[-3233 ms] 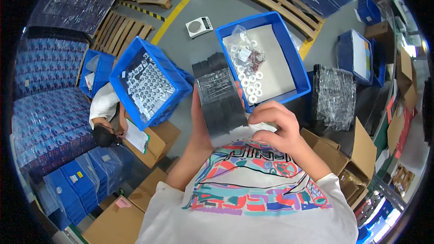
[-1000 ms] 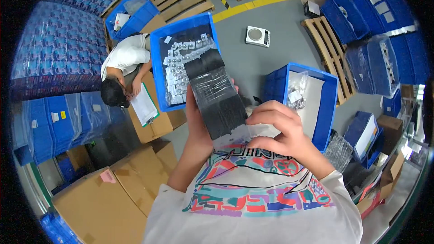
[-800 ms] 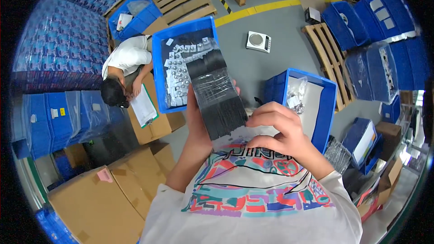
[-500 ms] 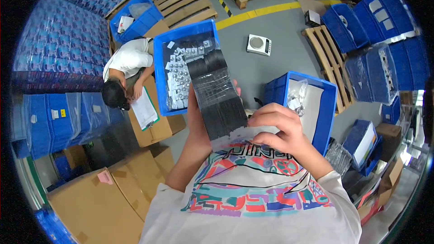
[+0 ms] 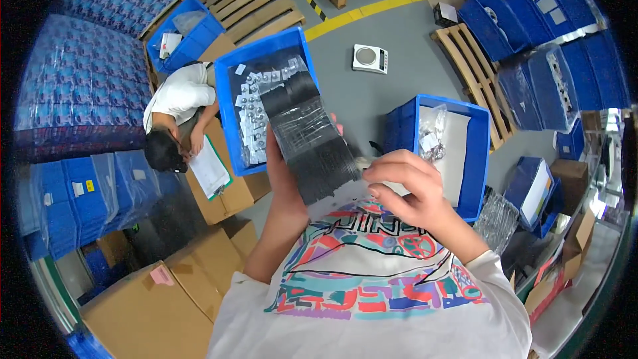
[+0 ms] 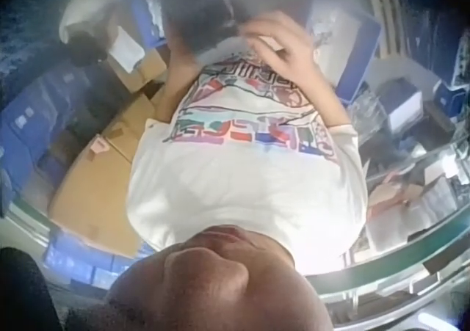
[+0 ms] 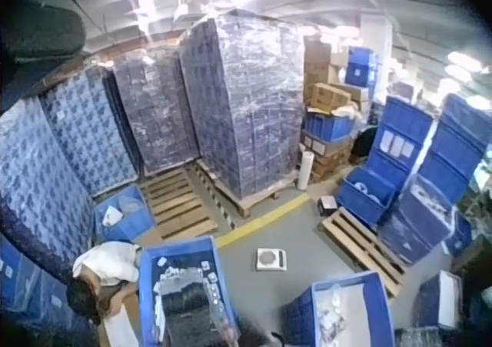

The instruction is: Unpacking electronic or mechanical components from a cardboard box and inspecting them in a manufacturing facility.

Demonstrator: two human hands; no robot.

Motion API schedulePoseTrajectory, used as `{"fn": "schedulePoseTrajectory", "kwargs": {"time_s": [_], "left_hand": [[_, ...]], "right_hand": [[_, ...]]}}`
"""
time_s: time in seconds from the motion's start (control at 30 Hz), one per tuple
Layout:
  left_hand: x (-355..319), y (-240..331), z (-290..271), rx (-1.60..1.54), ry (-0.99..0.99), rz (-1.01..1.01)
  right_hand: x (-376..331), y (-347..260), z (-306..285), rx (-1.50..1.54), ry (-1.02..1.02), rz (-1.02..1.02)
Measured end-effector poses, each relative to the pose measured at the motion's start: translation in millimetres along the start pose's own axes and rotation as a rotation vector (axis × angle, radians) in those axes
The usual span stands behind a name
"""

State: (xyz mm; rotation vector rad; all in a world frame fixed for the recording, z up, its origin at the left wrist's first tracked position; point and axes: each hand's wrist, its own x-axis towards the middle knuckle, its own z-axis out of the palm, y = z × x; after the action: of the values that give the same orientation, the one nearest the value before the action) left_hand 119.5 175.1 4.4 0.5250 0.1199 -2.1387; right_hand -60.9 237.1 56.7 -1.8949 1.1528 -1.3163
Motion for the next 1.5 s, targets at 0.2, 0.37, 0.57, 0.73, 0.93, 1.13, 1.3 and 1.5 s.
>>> {"fn": "schedulePoseTrajectory", "kwargs": {"time_s": [0.2, 0.37, 0.57, 0.73, 0.93, 1.13, 1.3, 1.5], "left_hand": [[-8, 5, 1, -0.062, -0.029, -0.054], [-14, 10, -8, -0.037, -0.083, -0.079], [-20, 17, -28, -0.031, -0.136, -0.288], [-26, 22, -17, 0.352, -0.202, -0.512], [-43, 2, 1, 0.581, -0.234, -0.823], [-81, -71, 9, 0.771, -0.071, -0.830], [-124, -135, -16, 0.840, -0.262, -1.065], [-154, -200, -47, 0.845, -0.351, -1.255]], "right_hand": [[-4, -7, 10, -0.008, -0.014, -0.015], [-8, -17, 18, 0.027, -0.037, -0.015], [-28, -19, 27, 0.235, 0.187, 0.500], [-27, -15, 20, 0.174, 0.279, 0.512], [-55, -44, 8, -0.003, 0.347, 0.311], [-124, -62, 14, 0.318, 0.749, 0.364], [-205, -96, -21, 0.352, 0.830, 0.333], [-308, -150, -55, 0.275, 0.658, 0.458]]}}
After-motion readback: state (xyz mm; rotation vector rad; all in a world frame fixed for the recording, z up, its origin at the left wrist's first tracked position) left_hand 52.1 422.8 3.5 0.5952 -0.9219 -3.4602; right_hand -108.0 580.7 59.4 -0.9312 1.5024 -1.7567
